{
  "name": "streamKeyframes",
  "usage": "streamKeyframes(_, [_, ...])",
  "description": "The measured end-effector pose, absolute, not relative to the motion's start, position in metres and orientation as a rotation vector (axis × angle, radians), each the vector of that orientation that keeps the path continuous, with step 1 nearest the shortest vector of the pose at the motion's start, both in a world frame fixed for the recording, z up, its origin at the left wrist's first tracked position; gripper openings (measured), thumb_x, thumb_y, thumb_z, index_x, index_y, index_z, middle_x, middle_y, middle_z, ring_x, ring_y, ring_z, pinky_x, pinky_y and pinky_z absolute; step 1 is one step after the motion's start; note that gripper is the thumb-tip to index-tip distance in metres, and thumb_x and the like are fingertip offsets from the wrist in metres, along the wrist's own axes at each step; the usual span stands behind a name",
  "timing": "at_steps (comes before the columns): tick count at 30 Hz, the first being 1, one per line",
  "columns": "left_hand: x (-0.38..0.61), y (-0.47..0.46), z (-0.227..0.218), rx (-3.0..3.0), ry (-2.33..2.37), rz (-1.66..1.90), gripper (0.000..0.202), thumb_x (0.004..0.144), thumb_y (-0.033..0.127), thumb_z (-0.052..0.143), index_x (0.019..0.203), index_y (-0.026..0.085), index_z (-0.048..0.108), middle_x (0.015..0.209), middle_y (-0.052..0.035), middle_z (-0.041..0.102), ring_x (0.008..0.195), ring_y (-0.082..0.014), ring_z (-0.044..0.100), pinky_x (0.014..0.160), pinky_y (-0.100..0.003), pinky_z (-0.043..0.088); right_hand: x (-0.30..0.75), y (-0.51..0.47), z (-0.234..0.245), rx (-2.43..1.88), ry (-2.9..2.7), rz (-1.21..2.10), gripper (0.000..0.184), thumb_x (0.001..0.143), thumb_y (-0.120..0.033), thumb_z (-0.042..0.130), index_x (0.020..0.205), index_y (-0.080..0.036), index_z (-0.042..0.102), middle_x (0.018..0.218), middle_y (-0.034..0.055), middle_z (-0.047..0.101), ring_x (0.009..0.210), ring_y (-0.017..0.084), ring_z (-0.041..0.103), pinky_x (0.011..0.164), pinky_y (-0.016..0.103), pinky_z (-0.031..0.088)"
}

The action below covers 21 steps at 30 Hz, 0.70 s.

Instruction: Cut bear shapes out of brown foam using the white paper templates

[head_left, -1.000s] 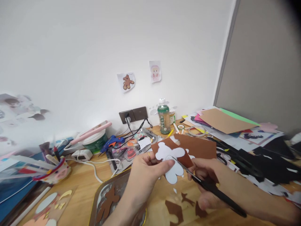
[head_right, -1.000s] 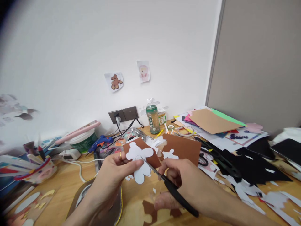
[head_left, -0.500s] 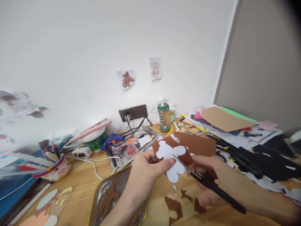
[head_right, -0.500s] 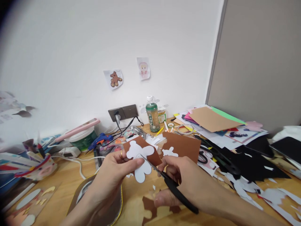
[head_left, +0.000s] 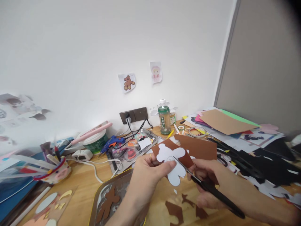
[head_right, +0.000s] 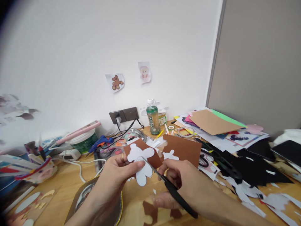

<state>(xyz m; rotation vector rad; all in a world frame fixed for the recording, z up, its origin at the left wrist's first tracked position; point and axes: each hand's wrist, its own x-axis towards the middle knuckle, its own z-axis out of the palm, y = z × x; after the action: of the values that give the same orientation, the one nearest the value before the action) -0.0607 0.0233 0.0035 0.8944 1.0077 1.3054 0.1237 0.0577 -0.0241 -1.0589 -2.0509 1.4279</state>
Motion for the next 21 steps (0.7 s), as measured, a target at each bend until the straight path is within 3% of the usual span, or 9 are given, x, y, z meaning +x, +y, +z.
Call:
streamKeyframes(4, [-0.059,0.023,0.004,0.892,1.016,1.320,0.005,0.065,0.013,0.072,0.070,0.011,0.073,0.060,-0.0037,0.072,0.052,-0.0078,0.060,0.053,-0.015,0.046,0.122,0.057,-0.024,-1.071,-2.158,1.335,0.017,0.070,-0.018,0.061,0.085,-0.020,0.054,0.058,-0.0054,0.054,0.052,0.011,0.048,0.044,0.021,0.032])
streamKeyframes(9, [-0.057,0.023,0.003,0.874,0.999,1.337,0.006,0.065,0.012,0.072,0.071,0.012,0.073,0.060,-0.0014,0.071,0.054,-0.0071,0.059,0.055,-0.014,0.046,0.118,0.055,-0.028,-1.108,-2.197,1.238,0.015,0.070,-0.017,0.054,0.084,-0.021,0.051,0.058,-0.0048,0.055,0.051,0.012,0.049,0.048,0.023,0.034])
streamKeyframes(15, [-0.058,0.021,0.002,0.896,1.021,1.327,0.005,0.065,0.013,0.072,0.070,0.012,0.072,0.062,-0.0012,0.071,0.055,-0.0081,0.059,0.056,-0.016,0.046,0.116,0.057,-0.036,-1.174,-2.170,1.191,0.015,0.064,-0.015,0.057,0.076,-0.022,0.050,0.052,-0.0061,0.050,0.046,0.011,0.046,0.040,0.022,0.029])
streamKeyframes(21, [-0.055,0.018,0.000,0.848,1.054,1.353,0.008,0.064,0.014,0.072,0.070,0.010,0.071,0.063,-0.0042,0.071,0.053,-0.0099,0.058,0.053,-0.018,0.047,0.113,0.055,-0.039,-1.101,-2.083,1.261,0.019,0.063,-0.010,0.055,0.077,-0.022,0.051,0.058,-0.0048,0.053,0.052,0.012,0.051,0.044,0.021,0.035])
